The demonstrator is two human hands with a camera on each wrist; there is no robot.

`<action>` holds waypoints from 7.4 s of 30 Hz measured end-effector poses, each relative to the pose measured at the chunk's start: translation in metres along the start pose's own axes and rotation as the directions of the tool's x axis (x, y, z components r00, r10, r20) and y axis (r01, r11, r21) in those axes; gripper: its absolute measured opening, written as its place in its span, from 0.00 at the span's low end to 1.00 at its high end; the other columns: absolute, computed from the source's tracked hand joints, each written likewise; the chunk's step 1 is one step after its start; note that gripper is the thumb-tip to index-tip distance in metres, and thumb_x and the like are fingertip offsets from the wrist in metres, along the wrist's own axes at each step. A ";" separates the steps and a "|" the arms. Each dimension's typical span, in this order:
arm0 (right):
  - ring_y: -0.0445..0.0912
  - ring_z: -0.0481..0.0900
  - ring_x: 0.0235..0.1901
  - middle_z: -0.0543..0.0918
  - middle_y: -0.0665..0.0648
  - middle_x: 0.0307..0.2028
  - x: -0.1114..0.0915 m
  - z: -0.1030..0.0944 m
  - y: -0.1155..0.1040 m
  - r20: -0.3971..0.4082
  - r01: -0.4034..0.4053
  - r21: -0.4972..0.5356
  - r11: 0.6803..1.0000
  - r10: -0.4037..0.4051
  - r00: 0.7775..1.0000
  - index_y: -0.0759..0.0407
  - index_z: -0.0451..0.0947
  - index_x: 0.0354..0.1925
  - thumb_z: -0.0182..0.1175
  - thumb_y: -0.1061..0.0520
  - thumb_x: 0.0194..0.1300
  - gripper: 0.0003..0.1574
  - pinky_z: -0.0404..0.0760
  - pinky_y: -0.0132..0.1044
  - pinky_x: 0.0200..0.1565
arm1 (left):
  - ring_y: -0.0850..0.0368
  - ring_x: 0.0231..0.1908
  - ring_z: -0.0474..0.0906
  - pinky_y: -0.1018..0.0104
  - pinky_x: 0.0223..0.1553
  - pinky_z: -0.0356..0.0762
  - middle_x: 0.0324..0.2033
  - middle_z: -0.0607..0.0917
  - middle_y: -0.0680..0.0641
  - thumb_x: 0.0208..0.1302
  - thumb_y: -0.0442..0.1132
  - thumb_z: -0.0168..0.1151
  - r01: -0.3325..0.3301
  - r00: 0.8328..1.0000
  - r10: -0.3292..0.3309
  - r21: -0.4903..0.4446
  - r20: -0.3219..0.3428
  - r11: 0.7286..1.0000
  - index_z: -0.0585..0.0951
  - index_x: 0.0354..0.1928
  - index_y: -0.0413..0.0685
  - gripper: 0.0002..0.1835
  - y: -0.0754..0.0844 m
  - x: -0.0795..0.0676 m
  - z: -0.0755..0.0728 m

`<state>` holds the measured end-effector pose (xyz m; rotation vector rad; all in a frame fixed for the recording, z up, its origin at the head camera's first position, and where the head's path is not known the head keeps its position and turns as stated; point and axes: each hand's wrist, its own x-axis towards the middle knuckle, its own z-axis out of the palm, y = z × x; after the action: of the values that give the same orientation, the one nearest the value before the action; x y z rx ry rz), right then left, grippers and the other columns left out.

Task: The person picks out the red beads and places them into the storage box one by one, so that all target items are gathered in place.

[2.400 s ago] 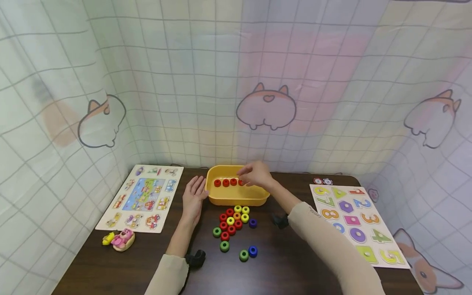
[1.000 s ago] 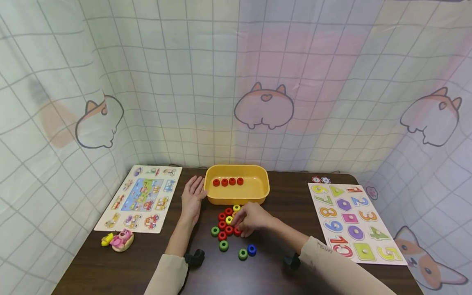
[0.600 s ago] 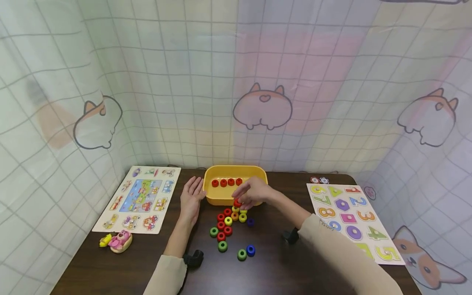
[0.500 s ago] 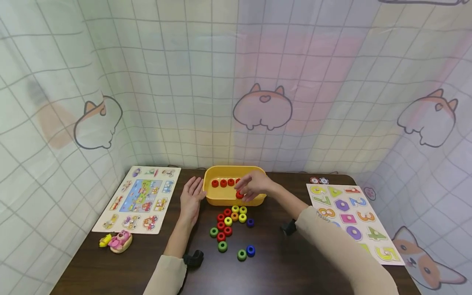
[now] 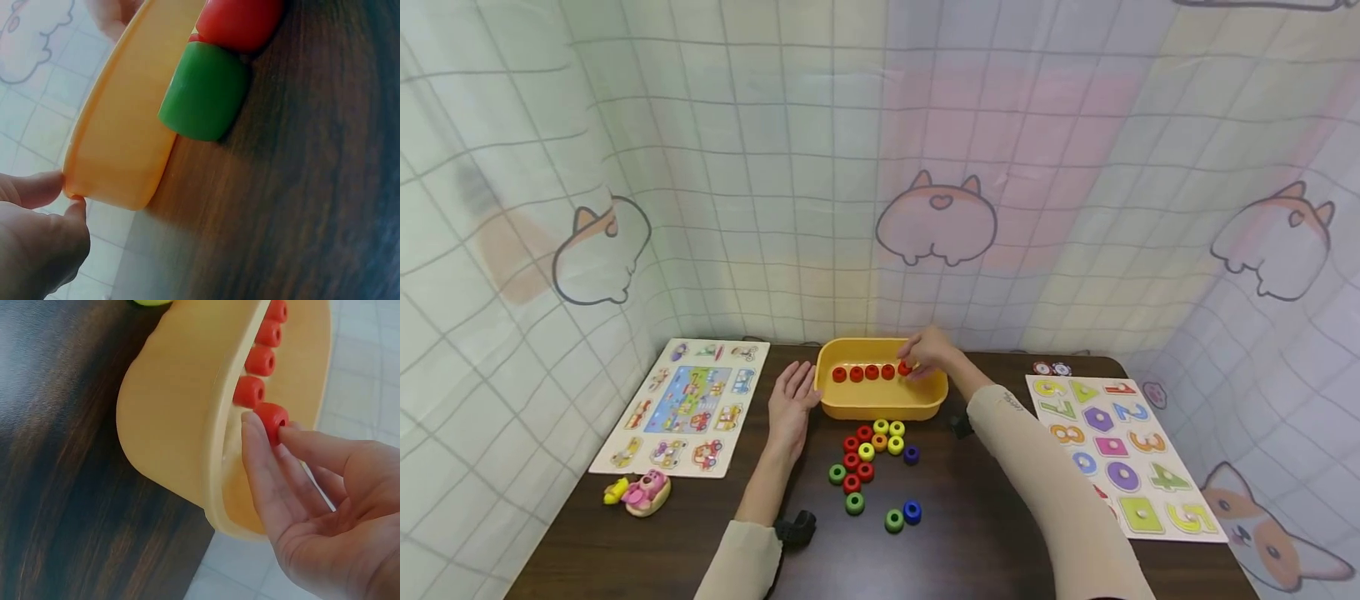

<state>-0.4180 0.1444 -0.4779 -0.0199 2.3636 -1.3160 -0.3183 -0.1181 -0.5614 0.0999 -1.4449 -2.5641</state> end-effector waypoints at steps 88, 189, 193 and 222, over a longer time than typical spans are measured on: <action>0.63 0.86 0.37 0.87 0.64 0.42 -0.050 0.053 -0.047 0.274 0.216 0.008 0.976 -0.210 0.939 0.67 0.82 0.50 0.60 0.68 0.64 0.15 0.82 0.59 0.44 | 0.49 0.69 0.63 0.55 0.69 0.61 0.71 0.62 0.37 0.59 0.13 0.54 -0.004 0.999 0.004 -0.008 0.038 1.000 0.59 0.72 0.46 0.40 -0.002 0.001 -0.001; 0.63 0.86 0.37 0.86 0.65 0.46 0.004 0.070 -0.028 0.212 0.179 -0.076 0.981 -0.159 0.964 0.67 0.83 0.49 0.55 0.73 0.63 0.17 0.84 0.57 0.43 | 0.49 0.69 0.63 0.61 0.67 0.65 0.71 0.64 0.39 0.61 0.16 0.55 0.011 1.000 -0.011 0.023 0.019 1.000 0.61 0.71 0.48 0.38 0.000 -0.002 0.003; 0.65 0.85 0.39 0.85 0.66 0.47 0.011 0.073 -0.019 0.220 0.154 -0.040 0.987 -0.142 0.965 0.68 0.82 0.51 0.53 0.75 0.63 0.20 0.84 0.56 0.44 | 0.50 0.69 0.63 0.61 0.67 0.64 0.71 0.64 0.40 0.61 0.16 0.54 0.016 1.000 -0.016 0.019 0.022 1.000 0.61 0.71 0.49 0.38 0.000 -0.002 0.004; 0.55 0.87 0.30 0.88 0.58 0.38 -0.090 0.112 -0.012 0.431 0.393 -0.206 0.896 -0.277 0.859 0.59 0.87 0.43 0.67 0.66 0.60 0.12 0.87 0.48 0.32 | 0.44 0.71 0.59 0.55 0.69 0.61 0.71 0.61 0.35 0.60 0.14 0.53 0.035 0.999 -0.035 0.005 0.036 0.999 0.57 0.73 0.41 0.39 0.014 -0.006 0.004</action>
<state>-0.2971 0.0669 -0.4866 -0.7539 2.2316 -0.9743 -0.3114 -0.1208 -0.5475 0.0805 -1.4739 -2.6040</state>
